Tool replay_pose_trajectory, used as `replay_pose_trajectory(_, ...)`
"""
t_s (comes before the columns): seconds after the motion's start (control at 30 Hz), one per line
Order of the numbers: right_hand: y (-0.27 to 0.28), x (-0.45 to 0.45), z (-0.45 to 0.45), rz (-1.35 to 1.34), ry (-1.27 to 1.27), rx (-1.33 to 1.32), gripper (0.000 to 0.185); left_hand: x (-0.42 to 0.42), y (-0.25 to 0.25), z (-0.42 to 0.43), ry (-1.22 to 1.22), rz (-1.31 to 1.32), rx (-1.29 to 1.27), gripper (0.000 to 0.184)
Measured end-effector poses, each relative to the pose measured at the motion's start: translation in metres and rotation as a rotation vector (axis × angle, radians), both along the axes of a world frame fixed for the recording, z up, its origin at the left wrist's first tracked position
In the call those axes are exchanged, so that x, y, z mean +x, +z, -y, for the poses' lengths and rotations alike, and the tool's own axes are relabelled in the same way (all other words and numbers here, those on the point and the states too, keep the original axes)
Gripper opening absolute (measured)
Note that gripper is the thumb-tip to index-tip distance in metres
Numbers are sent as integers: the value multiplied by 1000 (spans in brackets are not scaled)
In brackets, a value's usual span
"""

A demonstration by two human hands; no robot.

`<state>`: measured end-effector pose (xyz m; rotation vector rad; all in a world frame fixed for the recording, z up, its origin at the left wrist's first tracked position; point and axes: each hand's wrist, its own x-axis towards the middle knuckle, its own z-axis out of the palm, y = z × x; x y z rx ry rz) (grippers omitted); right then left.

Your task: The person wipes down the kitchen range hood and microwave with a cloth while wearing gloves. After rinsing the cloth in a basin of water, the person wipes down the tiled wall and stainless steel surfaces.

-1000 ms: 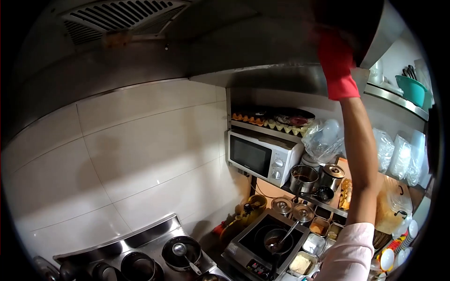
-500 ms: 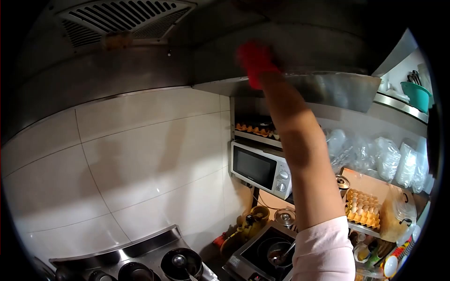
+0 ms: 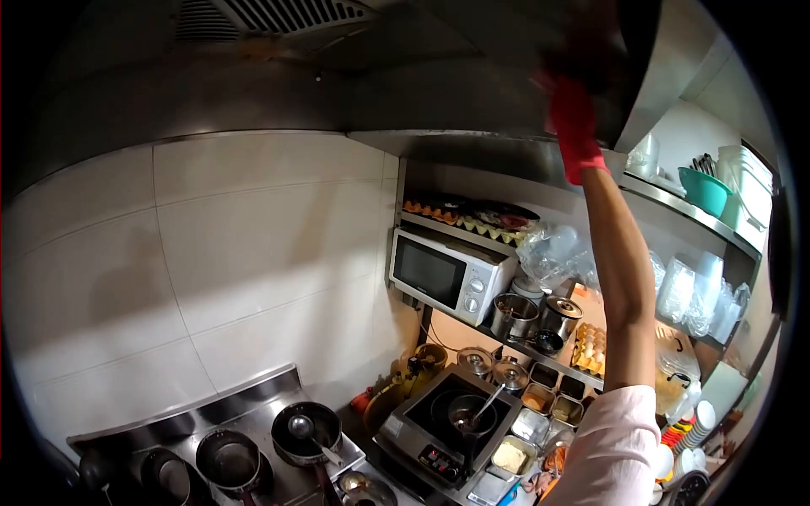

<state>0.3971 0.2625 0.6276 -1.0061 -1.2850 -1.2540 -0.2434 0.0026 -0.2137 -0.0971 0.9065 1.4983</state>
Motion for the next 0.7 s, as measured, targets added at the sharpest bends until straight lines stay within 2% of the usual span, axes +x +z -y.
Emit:
replay_pose_trajectory(0.17, -60, -25, 4, -178, 118, -277, 37, -7, -14, 14, 22, 57, -3, 30)
replay_pose_trajectory(0.23, -91, -38, 27, -73, 260, -318, 36, -6, -16, 19, 26, 77, -4, 30)
replay_pose_trajectory(0.27, -119, -43, 46, 66, 374, -310, 35, -2, -8, 21, 33, 79, -2, 30)
replay_pose_trajectory(0.33, -141, -59, 76, 9, 680, -427, 35, 9, 39, 38, 15, -40, -37, 33)
replay_pose_trajectory(0.37, -144, -71, 93, -198, 866, -545, 36, 11, 58, 47, -37, -117, -32, 39)
replay_pose_trajectory(0.4, -154, -73, 101, -420, 1048, -660, 36, 9, 63, 48, -76, -112, -36, 53)
replay_pose_trajectory(0.43, -159, -62, 98, -523, 1223, -704, 36, 5, 68, 64, -216, -217, 210, 61)
replay_pose_trajectory(0.47, -165, -76, 121, -581, 1249, -744, 30, 1, 71, 84, -361, -316, 454, 69)
replay_pose_trajectory(0.5, -169, -51, 118, -618, 1148, -747, 25, -12, 51, 86, -384, -162, 538, 71)
replay_pose_trajectory(0.53, -166, -21, 115, -644, 1045, -746, 21, -29, 9, 80, -401, 0, 626, 73)
replay_pose_trajectory(0.57, -170, -10, 119, -760, 915, -615, 13, -37, -14, 77, -411, 168, 713, 75)
replay_pose_trajectory(0.6, -173, -17, 128, -872, 733, -493, 11, -32, -2, 86, -375, 149, 667, 74)
replay_pose_trajectory(0.63, -171, 23, 108, -891, 822, -410, 12, -13, 50, 100, -332, 131, 627, 73)
replay_pose_trajectory(0.67, -166, 62, 85, -906, 916, -326, 13, -1, 78, 106, -284, 113, 588, 73)
replay_pose_trajectory(0.7, -161, 55, 99, -753, 742, -382, 12, 1, 76, 103, -283, 39, 548, 72)
